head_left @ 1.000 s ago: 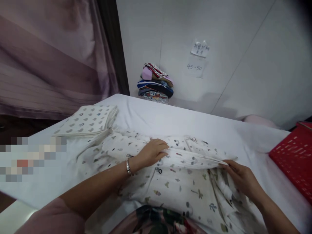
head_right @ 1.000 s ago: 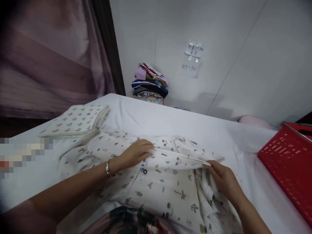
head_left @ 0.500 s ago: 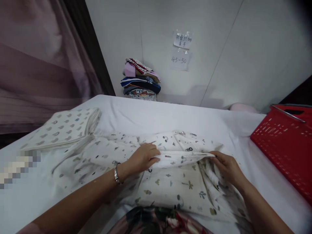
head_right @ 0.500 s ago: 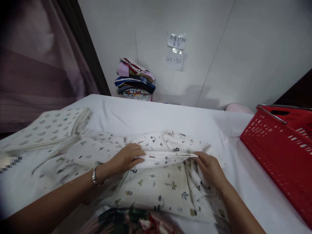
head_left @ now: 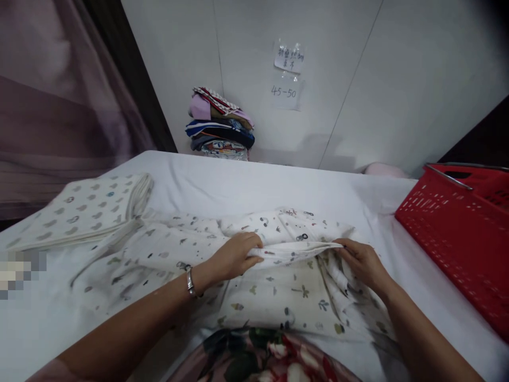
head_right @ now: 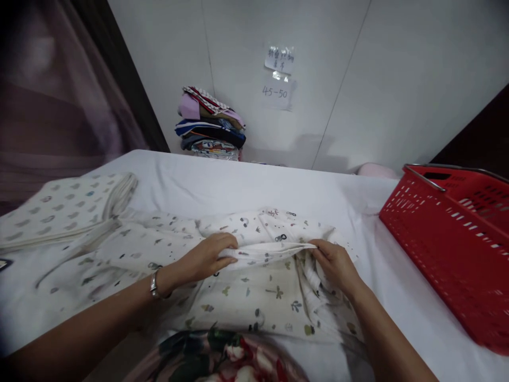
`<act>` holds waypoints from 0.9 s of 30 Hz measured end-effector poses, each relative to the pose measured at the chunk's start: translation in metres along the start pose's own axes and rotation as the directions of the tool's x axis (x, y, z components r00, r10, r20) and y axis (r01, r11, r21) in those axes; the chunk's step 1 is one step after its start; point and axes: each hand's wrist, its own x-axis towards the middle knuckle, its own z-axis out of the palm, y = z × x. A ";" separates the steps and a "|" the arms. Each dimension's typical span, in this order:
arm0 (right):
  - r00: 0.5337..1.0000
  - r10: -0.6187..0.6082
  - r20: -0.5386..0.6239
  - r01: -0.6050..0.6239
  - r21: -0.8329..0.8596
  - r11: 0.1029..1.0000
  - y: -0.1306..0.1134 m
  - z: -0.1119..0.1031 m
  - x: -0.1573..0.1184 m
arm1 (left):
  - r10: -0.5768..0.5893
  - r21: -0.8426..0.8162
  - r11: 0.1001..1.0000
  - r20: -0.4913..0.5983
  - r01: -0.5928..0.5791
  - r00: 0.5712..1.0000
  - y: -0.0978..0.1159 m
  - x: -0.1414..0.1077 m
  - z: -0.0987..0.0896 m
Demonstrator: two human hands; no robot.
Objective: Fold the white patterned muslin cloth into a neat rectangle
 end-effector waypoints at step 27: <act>0.994 -0.031 0.101 0.034 -0.020 0.999 0.006 0.000 0.000 | -0.107 -0.255 0.954 0.202 0.158 0.973 0.012 0.000 -0.013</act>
